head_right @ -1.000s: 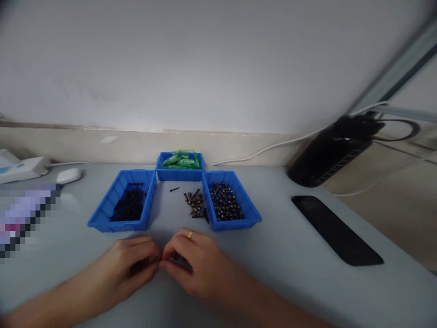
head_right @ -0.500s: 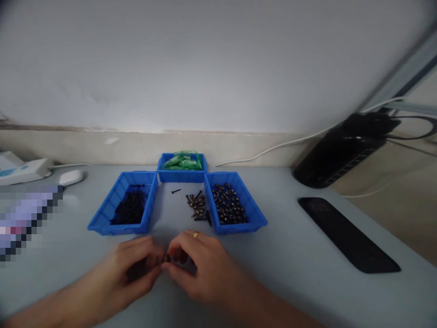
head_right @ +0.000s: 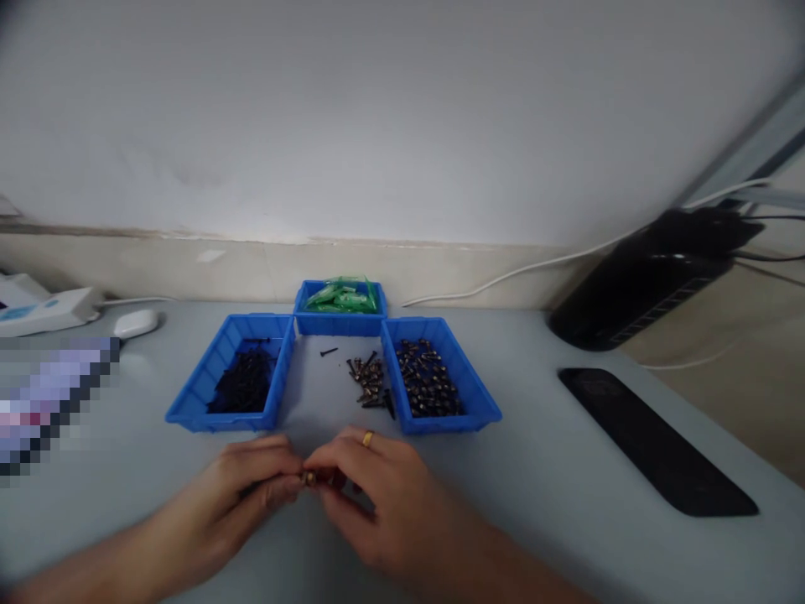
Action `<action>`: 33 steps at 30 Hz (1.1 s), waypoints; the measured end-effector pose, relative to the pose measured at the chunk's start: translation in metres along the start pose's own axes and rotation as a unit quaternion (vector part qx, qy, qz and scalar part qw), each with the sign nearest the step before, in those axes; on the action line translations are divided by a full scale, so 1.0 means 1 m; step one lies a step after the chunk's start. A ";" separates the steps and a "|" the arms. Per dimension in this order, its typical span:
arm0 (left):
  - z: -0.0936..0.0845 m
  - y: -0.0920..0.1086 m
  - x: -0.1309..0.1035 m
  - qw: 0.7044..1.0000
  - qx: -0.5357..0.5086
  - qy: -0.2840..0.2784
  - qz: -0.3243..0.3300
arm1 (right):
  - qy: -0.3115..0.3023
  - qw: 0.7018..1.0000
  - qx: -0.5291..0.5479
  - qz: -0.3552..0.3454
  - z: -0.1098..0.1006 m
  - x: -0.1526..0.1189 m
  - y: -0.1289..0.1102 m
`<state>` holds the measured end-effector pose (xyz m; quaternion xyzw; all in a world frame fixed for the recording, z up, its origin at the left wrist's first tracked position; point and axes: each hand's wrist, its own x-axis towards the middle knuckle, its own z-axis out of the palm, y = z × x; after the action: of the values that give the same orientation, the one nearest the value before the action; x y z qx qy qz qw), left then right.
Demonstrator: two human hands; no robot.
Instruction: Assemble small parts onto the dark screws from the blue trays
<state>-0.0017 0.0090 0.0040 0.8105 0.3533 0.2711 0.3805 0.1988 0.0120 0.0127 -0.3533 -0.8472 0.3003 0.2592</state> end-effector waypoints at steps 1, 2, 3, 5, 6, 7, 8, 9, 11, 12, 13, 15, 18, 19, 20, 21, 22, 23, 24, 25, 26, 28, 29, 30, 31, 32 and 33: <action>0.001 0.000 0.000 1.000 -0.007 -0.001 -0.002 | 0.001 1.000 -0.004 0.002 0.000 -0.001 0.000; 0.001 -0.001 -0.001 1.000 -0.017 -0.004 -0.005 | -0.001 1.000 -0.006 0.004 0.000 -0.001 0.000; 0.002 -0.001 -0.001 1.000 -0.027 -0.008 -0.010 | -0.003 1.000 -0.008 0.005 0.001 -0.002 -0.001; 0.002 -0.001 -0.001 0.999 -0.041 -0.017 -0.019 | -0.010 1.000 -0.012 0.009 0.002 -0.004 -0.002; 0.002 -0.001 -0.001 0.999 -0.043 -0.020 -0.021 | -0.012 1.000 -0.016 0.009 0.002 -0.005 -0.003; 0.002 0.000 -0.001 0.999 -0.045 -0.024 -0.021 | -0.012 1.000 -0.020 0.004 0.003 -0.005 -0.004; 0.002 0.001 0.000 0.998 -0.045 -0.026 -0.022 | -0.008 1.000 -0.024 -0.001 0.003 -0.006 -0.005; 0.001 0.001 0.001 0.998 -0.043 -0.028 -0.024 | -0.001 1.000 -0.028 -0.006 0.003 -0.006 -0.005; 0.000 0.002 0.002 0.999 -0.037 -0.024 -0.033 | 0.017 0.999 -0.035 -0.015 0.003 -0.005 -0.005; 0.000 0.001 0.002 0.999 -0.028 -0.016 -0.036 | 0.025 0.999 -0.038 -0.016 0.002 -0.004 -0.004; 0.000 0.000 0.002 0.999 -0.015 -0.004 -0.032 | 0.031 0.999 -0.042 -0.012 0.002 -0.004 -0.003; 0.000 -0.002 0.001 0.999 0.029 0.026 -0.005 | 0.032 0.998 -0.048 0.005 0.002 -0.002 -0.001; 0.001 -0.003 -0.001 0.986 0.140 0.054 0.069 | 0.015 0.997 -0.047 0.065 0.005 -0.001 0.000; 0.001 -0.003 -0.002 0.977 0.181 0.055 0.096 | 0.009 0.995 -0.042 0.088 0.006 0.000 0.000; 0.001 -0.002 -0.002 0.966 0.219 0.055 0.124 | 0.003 0.994 -0.034 0.107 0.007 0.000 -0.001; 0.001 -0.001 -0.003 0.955 0.249 0.054 0.150 | -0.002 0.992 -0.026 0.122 0.008 0.000 -0.001; 0.001 0.001 -0.003 0.946 0.270 0.057 0.171 | -0.008 0.991 -0.018 0.131 0.009 0.000 -0.002; 0.001 0.002 -0.003 0.938 0.284 0.060 0.188 | -0.015 0.991 -0.011 0.131 0.010 0.001 -0.002; 0.001 0.002 -0.003 0.934 0.291 0.062 0.198 | -0.021 0.992 -0.009 0.126 0.010 0.001 -0.001; 0.000 0.003 -0.004 0.934 0.292 0.062 0.199 | -0.024 0.993 -0.012 0.116 0.010 0.001 -0.001; 0.000 0.003 -0.004 0.936 0.287 0.061 0.192 | -0.027 0.994 -0.018 0.104 0.010 0.001 0.000; -0.001 0.001 -0.003 0.950 0.263 0.057 0.160 | -0.021 0.996 -0.037 0.081 0.008 0.002 0.002; -0.002 0.000 -0.003 0.957 0.246 0.060 0.139 | -0.011 0.996 -0.047 0.072 0.007 0.002 0.003; -0.002 -0.001 -0.003 0.965 0.225 0.065 0.116 | 0.000 0.996 -0.056 0.063 0.006 0.001 0.004; -0.003 -0.002 -0.003 0.972 0.202 0.068 0.097 | 0.013 0.997 -0.063 0.052 0.004 0.001 0.004; -0.003 -0.003 -0.003 0.978 0.178 0.068 0.081 | 0.027 0.996 -0.070 0.038 0.003 0.000 0.003; -0.003 -0.003 -0.002 0.984 0.151 0.062 0.068 | 0.039 0.996 -0.075 0.022 0.003 0.000 0.003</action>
<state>-0.0063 0.0098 0.0027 0.8624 0.3571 0.2897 0.2118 0.1983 0.0125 0.0091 -0.4018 -0.8487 0.2271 0.2582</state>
